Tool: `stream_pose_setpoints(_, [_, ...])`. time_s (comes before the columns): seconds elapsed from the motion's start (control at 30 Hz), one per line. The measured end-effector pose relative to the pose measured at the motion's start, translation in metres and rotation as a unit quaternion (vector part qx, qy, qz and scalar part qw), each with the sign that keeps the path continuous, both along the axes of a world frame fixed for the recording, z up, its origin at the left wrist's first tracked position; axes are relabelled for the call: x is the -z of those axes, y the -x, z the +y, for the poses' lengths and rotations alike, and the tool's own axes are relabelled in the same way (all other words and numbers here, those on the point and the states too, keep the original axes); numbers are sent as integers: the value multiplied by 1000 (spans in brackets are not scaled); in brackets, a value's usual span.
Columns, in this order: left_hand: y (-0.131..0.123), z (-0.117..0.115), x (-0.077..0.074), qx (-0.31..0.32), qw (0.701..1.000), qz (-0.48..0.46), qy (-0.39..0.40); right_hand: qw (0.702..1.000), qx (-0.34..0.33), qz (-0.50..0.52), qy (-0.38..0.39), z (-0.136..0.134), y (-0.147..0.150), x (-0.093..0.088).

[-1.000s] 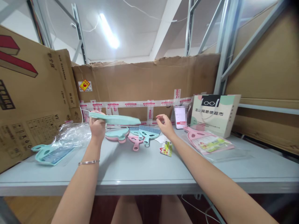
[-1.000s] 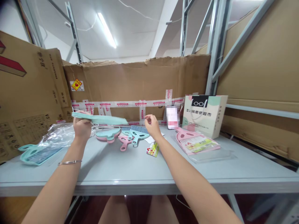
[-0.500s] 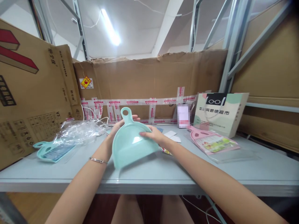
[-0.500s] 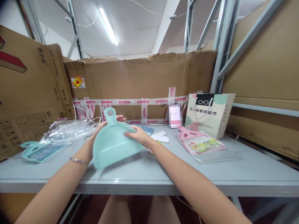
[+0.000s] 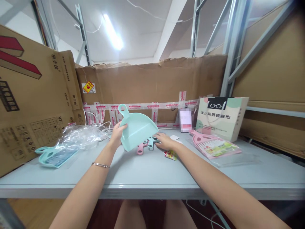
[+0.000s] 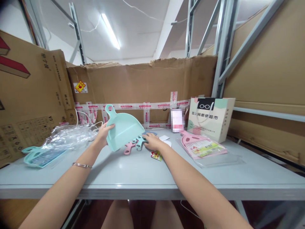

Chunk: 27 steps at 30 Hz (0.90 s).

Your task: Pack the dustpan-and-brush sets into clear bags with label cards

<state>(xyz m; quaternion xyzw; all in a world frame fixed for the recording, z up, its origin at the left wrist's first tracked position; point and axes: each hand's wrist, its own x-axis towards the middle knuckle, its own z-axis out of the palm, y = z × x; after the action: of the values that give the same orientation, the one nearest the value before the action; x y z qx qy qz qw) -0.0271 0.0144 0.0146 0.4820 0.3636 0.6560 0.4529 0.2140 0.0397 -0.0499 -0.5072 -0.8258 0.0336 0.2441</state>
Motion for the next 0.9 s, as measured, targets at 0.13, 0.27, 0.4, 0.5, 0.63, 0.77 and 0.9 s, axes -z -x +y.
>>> stream_pose_setpoints(0.13, [2,3,-1,-12,999,-34,-21,994,-2,-109,-19,-5,5,2])
stream_pose_setpoints(0.27, [3,4,1,-53,996,-24,-65,987,-7,-126,-96,-10,16,0])
stream_pose_setpoints(0.4, [8,5,4,-223,955,22,-194,979,-18,-54,-196,-12,21,-5])
stream_pose_setpoints(0.5, [12,6,7,-311,911,46,-266,953,-18,90,-290,-20,21,-17])
stream_pose_setpoints(0.63, [8,6,8,-256,931,85,-246,903,-61,270,-329,-40,28,-31])
stream_pose_setpoints(0.77, [-7,-1,8,-54,972,155,-168,889,-105,302,-326,-57,44,-38])
stream_pose_setpoints(0.9, [-23,-15,8,108,973,169,-117,881,-103,286,-362,-63,51,-43])
